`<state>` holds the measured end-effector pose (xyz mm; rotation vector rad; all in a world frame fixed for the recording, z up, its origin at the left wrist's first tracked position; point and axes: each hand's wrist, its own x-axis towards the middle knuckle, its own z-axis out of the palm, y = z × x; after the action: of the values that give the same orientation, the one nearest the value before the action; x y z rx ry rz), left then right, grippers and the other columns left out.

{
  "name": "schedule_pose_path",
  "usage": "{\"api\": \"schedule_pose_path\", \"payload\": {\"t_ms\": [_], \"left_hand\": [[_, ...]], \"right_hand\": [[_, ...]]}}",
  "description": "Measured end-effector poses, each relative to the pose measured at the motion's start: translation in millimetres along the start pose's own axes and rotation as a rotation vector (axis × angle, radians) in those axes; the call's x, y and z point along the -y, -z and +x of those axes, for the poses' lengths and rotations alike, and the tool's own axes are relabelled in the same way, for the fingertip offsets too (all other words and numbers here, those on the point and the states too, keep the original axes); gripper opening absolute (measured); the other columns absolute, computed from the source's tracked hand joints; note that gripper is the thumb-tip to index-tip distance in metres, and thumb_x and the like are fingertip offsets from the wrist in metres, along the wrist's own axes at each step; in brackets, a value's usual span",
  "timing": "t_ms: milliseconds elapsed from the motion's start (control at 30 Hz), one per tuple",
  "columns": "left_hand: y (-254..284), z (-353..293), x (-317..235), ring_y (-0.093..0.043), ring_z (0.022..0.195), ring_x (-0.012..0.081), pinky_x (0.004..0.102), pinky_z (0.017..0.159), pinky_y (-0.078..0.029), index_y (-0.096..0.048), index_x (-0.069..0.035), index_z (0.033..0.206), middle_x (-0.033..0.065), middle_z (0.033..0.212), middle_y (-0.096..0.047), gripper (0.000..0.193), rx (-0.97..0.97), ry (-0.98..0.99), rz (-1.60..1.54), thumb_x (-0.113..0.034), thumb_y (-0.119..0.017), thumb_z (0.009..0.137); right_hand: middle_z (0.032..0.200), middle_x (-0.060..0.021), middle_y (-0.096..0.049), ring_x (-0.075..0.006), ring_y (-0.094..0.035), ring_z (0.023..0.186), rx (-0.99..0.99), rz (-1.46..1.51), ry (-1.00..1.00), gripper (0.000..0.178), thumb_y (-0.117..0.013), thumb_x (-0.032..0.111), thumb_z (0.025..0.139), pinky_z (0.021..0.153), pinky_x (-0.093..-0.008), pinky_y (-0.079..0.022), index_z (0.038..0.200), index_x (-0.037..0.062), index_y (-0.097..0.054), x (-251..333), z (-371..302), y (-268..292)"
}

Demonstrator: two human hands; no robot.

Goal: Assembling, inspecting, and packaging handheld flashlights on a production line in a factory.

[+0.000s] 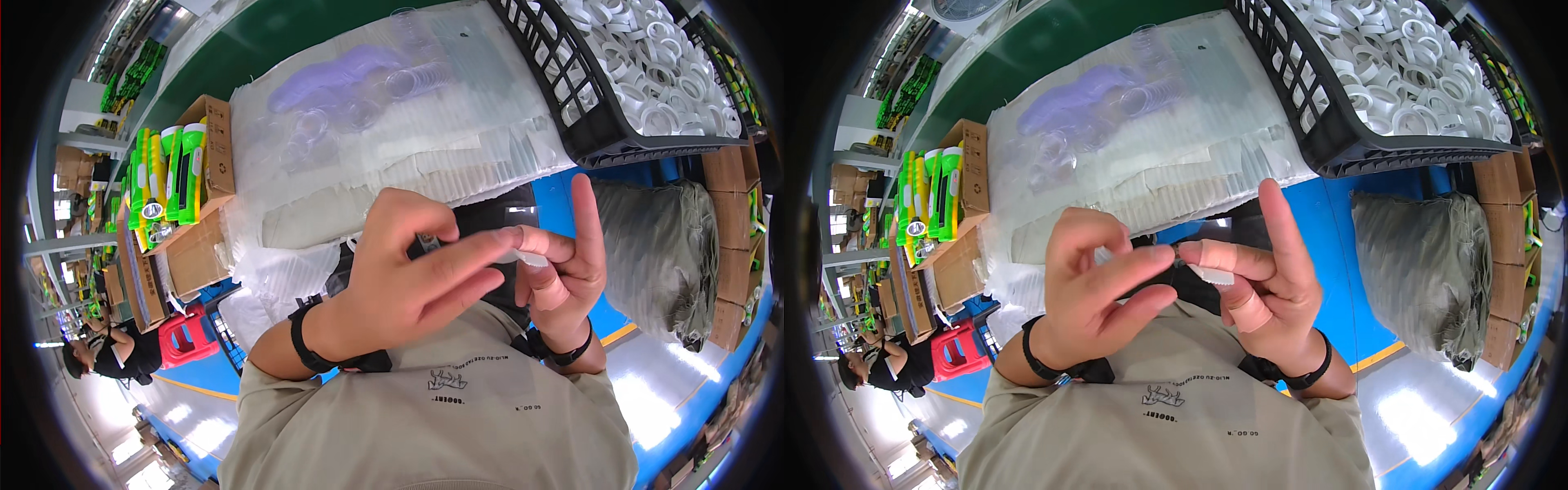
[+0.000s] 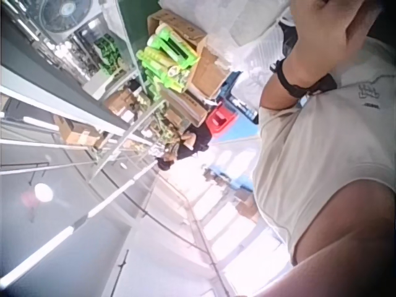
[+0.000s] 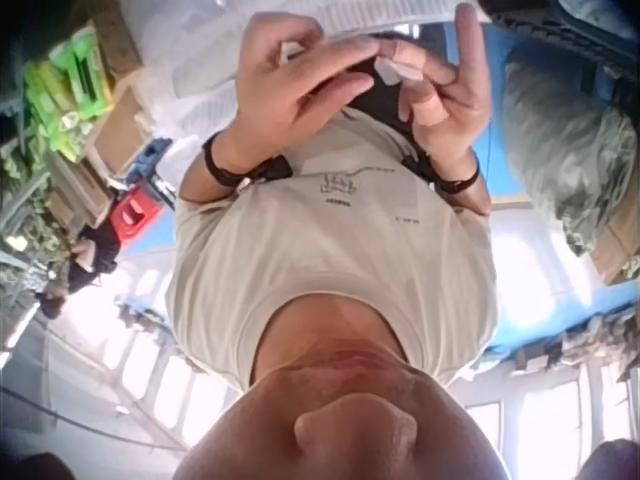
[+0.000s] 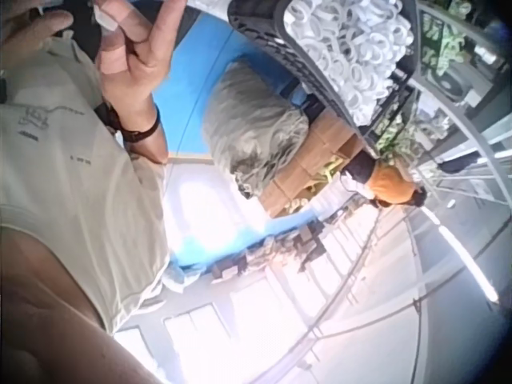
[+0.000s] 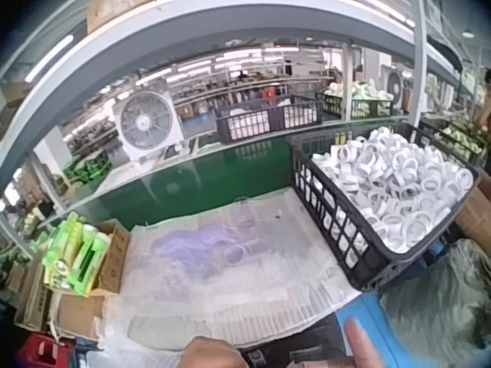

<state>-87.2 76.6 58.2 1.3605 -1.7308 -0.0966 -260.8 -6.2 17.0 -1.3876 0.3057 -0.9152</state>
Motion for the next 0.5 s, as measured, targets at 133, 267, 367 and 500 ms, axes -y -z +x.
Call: {"api": "schedule_pose_path", "payload": {"t_ms": [133,267,367,500], "left_hand": [[-6.6,10.9,9.3,-0.047,0.079,0.0232,0.0305,0.063,-0.040,-0.068,-0.013,0.095,0.0049,0.095,-0.051,0.037,0.010,-0.289,0.124,-0.011,-0.077,0.059],[-4.0,8.2,13.2,-0.049,0.078,0.0240,0.0314,0.060,-0.042,-0.068,-0.012,0.092,0.0055,0.094,-0.053,0.037,-0.018,-0.342,0.171,-0.011,-0.078,0.056],[-5.3,7.2,13.4,-0.052,0.075,0.0246,0.0313,0.056,-0.042,-0.065,-0.009,0.085,0.0067,0.092,-0.054,0.033,0.018,-0.310,0.046,-0.007,-0.078,0.054],[-5.5,7.5,14.7,-0.053,0.069,0.0249,0.0324,0.055,-0.042,-0.059,-0.007,0.078,0.0079,0.089,-0.054,0.028,0.071,-0.246,-0.050,-0.001,-0.076,0.056]], "right_hand": [[0.103,-0.0160,-0.065,-0.0074,-0.059,0.062,0.106,-0.019,0.039,0.076,-0.050,0.015,0.093,0.045,-0.0159,-0.041,0.143,0.0014,0.005,0.2,0.7,-1.6],[0.104,-0.0166,-0.065,-0.0088,-0.060,0.063,0.058,0.071,-0.011,0.077,-0.051,0.016,0.093,0.045,-0.0165,-0.043,0.143,0.0015,0.006,2.2,-1.2,-6.4],[0.104,-0.0169,-0.064,-0.0106,-0.062,0.070,0.066,0.053,-0.009,0.076,-0.049,0.014,0.093,0.047,-0.0168,-0.044,0.142,0.0012,0.007,1.4,-1.6,-4.5],[0.102,-0.0182,-0.064,-0.0149,-0.065,0.079,0.144,-0.040,-0.005,0.074,-0.046,0.011,0.093,0.049,-0.0173,-0.046,0.141,-0.0010,0.009,1.9,-3.9,-2.8]]}}
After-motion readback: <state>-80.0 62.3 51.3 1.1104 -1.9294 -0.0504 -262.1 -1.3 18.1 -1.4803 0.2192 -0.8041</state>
